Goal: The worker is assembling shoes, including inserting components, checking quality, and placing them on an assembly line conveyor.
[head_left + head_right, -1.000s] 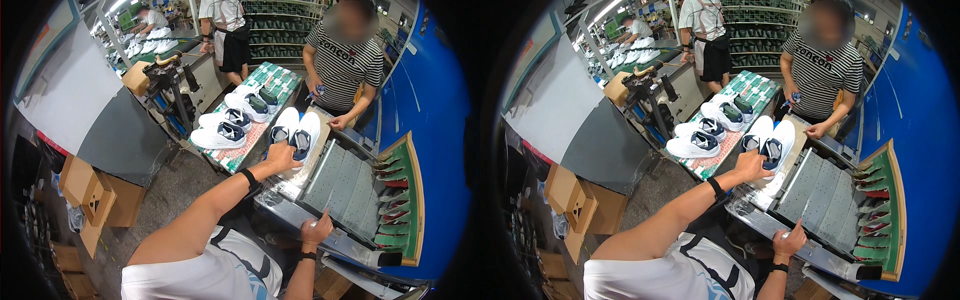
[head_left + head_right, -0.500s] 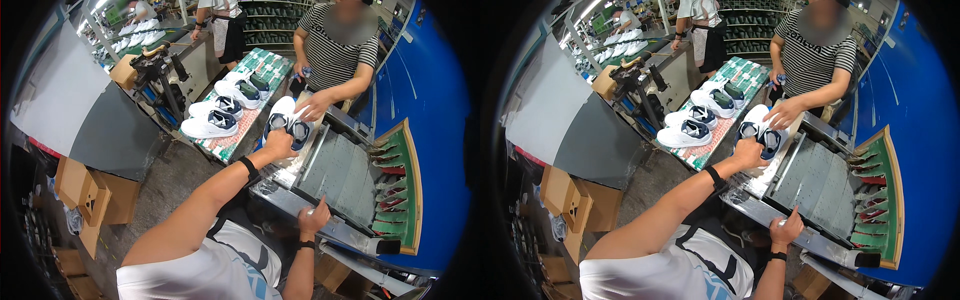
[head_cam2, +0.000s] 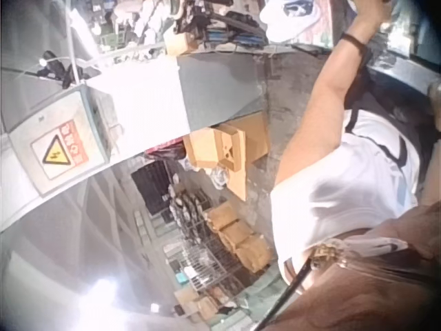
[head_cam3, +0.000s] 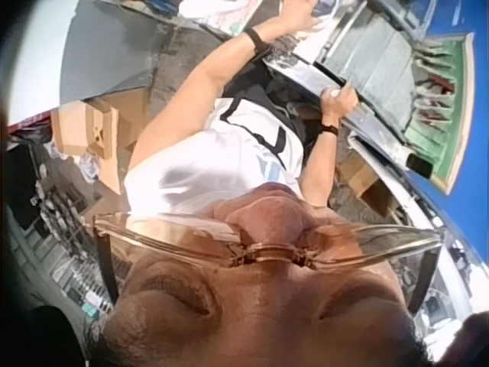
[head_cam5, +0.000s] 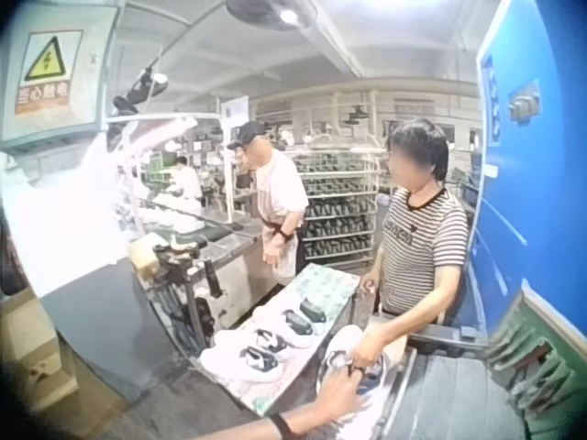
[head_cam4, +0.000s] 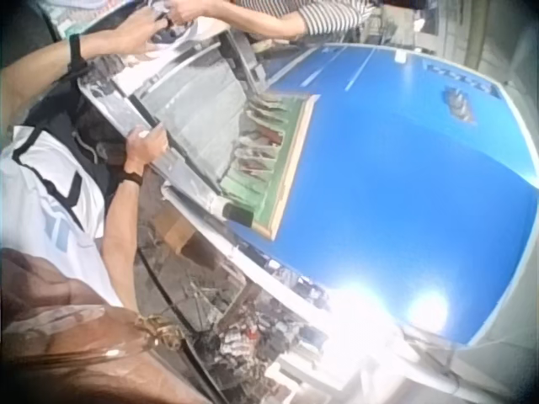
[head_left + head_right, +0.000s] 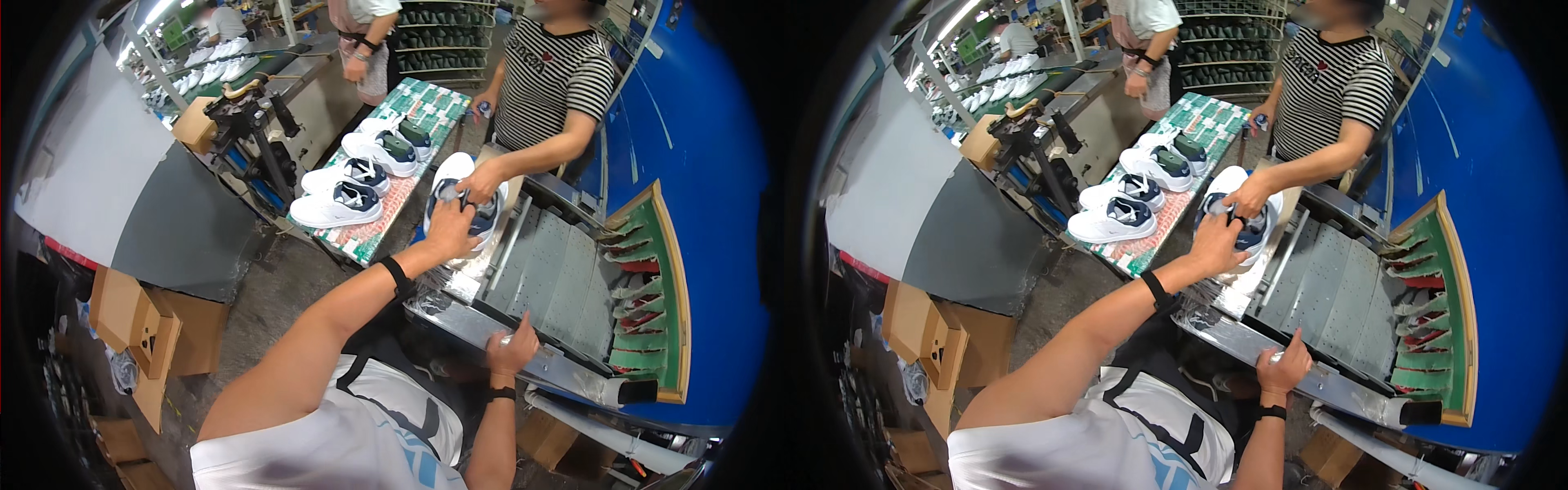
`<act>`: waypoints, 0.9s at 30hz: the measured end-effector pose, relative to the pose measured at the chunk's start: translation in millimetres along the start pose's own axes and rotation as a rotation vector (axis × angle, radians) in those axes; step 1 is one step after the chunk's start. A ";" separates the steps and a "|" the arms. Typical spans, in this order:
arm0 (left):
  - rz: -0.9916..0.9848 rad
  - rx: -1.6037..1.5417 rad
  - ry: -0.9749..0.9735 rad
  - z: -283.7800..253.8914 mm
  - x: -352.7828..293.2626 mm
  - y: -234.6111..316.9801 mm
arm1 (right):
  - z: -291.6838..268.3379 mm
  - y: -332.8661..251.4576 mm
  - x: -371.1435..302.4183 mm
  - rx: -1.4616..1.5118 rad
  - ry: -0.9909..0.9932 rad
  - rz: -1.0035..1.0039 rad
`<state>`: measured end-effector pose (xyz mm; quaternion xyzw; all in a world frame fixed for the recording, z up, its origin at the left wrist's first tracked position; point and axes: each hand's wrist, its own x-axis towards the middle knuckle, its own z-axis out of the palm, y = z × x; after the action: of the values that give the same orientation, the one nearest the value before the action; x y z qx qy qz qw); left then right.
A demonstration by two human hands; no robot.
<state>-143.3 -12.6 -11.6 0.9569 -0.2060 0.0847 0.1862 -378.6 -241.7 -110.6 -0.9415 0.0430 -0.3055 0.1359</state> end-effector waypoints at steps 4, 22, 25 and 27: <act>0.036 -0.156 0.302 4.4 -21.0 10.8 | -1.5 1.1 -1.6 0.010 -0.031 0.032; 0.037 -0.280 0.255 81.8 -82.4 -4.5 | -3.6 -3.4 3.5 -0.028 0.008 -0.005; 0.035 -0.283 0.260 80.6 -83.0 -3.1 | -3.7 -4.7 2.5 -0.025 0.003 0.020; 0.027 -0.285 0.259 82.4 -83.8 -4.4 | -3.7 -5.4 3.1 -0.022 0.001 0.020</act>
<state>-209.9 -10.8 -108.5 0.8991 -0.2030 0.1796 0.3436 -378.3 -237.9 -104.5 -0.9423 0.0556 -0.3042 0.1286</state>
